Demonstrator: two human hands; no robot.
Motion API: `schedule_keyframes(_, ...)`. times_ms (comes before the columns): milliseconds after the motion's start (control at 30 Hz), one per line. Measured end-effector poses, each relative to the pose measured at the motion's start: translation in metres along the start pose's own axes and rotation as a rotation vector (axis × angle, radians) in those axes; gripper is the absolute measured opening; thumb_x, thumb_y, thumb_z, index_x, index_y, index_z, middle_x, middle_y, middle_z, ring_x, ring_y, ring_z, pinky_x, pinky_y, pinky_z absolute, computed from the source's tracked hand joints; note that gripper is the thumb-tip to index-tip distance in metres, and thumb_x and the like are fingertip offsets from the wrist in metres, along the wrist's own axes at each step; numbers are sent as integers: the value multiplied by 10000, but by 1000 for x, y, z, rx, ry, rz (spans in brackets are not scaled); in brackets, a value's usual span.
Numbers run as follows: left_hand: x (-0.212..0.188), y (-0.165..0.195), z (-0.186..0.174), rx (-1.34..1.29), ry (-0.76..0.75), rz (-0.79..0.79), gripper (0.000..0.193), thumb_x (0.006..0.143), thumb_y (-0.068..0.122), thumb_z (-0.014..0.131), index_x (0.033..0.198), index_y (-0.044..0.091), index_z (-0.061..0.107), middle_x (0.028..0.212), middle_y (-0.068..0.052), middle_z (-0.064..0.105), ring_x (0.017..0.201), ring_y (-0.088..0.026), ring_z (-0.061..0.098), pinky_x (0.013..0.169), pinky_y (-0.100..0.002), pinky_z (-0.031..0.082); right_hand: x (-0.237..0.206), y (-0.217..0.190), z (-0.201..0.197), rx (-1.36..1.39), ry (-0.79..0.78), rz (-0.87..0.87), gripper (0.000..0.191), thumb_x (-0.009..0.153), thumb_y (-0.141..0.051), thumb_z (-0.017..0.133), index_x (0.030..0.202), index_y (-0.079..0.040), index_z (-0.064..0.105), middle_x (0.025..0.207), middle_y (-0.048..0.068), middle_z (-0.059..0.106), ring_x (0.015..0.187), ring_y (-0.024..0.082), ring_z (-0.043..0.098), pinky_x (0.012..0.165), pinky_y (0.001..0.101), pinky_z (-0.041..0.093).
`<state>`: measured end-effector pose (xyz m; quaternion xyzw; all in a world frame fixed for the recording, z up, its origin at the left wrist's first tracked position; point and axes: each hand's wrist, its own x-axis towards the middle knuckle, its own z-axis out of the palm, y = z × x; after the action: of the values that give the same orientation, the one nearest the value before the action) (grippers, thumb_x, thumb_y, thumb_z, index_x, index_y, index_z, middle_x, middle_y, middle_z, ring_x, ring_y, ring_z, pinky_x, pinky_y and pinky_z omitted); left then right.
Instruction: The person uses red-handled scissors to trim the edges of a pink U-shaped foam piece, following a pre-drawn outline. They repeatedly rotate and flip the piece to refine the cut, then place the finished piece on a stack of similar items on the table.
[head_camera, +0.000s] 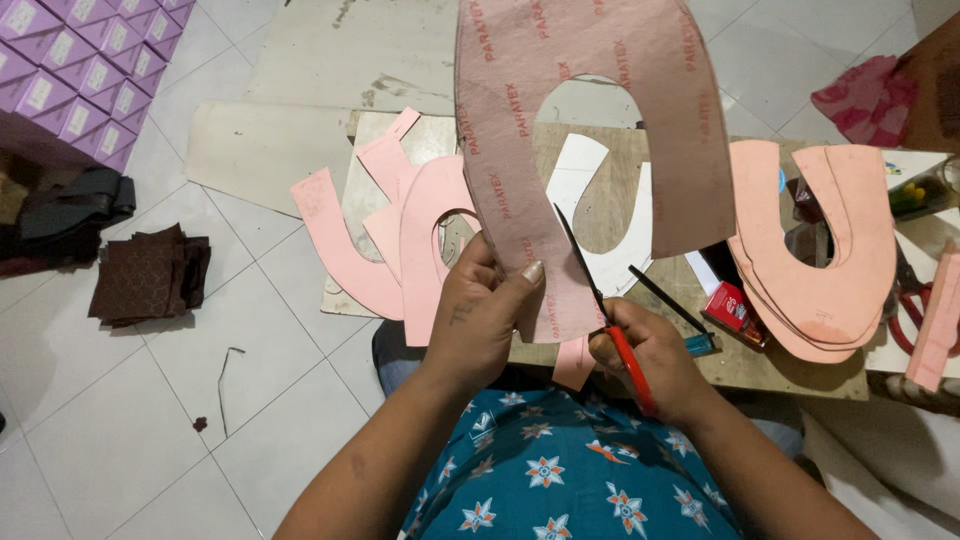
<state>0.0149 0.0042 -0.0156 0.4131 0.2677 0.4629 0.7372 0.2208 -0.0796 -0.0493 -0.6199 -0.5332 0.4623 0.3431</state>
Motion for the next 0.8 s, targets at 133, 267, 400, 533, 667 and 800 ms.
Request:
schedule_keyframes(133, 0, 1, -1, 46, 5, 2, 305, 1002, 65, 574, 1300, 2, 552, 1101, -112, 716, 948, -128, 694, 850, -297, 582, 2, 2, 0, 6, 6, 69, 268, 917, -242, 661, 1108, -54, 661, 741, 3, 580, 586, 76, 536, 513, 242, 469)
schedule_keyframes(267, 1, -2, -3, 42, 14, 0, 298, 1000, 65, 580, 1290, 5, 559, 1052, -87, 706, 884, -102, 666, 785, -272, 567, 1, 5, 1, 139, -7, 158, 237, 930, -247, 690, 1022, -31, 662, 696, -1, 541, 537, 81, 471, 460, 254, 396)
schedule_keyframes(400, 0, -6, -5, 46, 22, -4, 257, 1020, 64, 584, 1268, 2, 568, 934, -69, 679, 751, -80, 607, 649, -246, 519, 0, 4, 1, 141, -9, 158, 196, 909, -226, 686, 1007, -56, 677, 689, -13, 568, 516, 65, 496, 440, 237, 413)
schedule_keyframes(533, 1, -7, -5, 7, 36, -15, 254, 997, 50, 577, 1247, 15, 561, 926, -49, 683, 732, -66, 608, 628, -234, 513, -1, 0, 0, 175, -3, 163, 192, 912, -209, 695, 993, -37, 669, 695, -9, 552, 496, 67, 477, 418, 238, 395)
schedule_keyframes(667, 2, -7, -4, -8, 36, -17, 248, 1004, 51, 579, 1248, 15, 560, 890, -51, 670, 685, -66, 585, 584, -232, 492, -1, 1, 1, 203, 4, 186, 205, 894, -200, 709, 1004, -31, 670, 677, 7, 547, 488, 72, 487, 409, 246, 401)
schedule_keyframes(800, 2, -10, -6, -23, 44, -47, 273, 978, 50, 566, 1249, 24, 550, 991, -42, 716, 827, -61, 674, 745, -226, 577, 0, 8, 2, 48, 29, 9, 215, 889, -200, 730, 1005, -27, 675, 760, -17, 601, 588, 45, 555, 480, 227, 486)
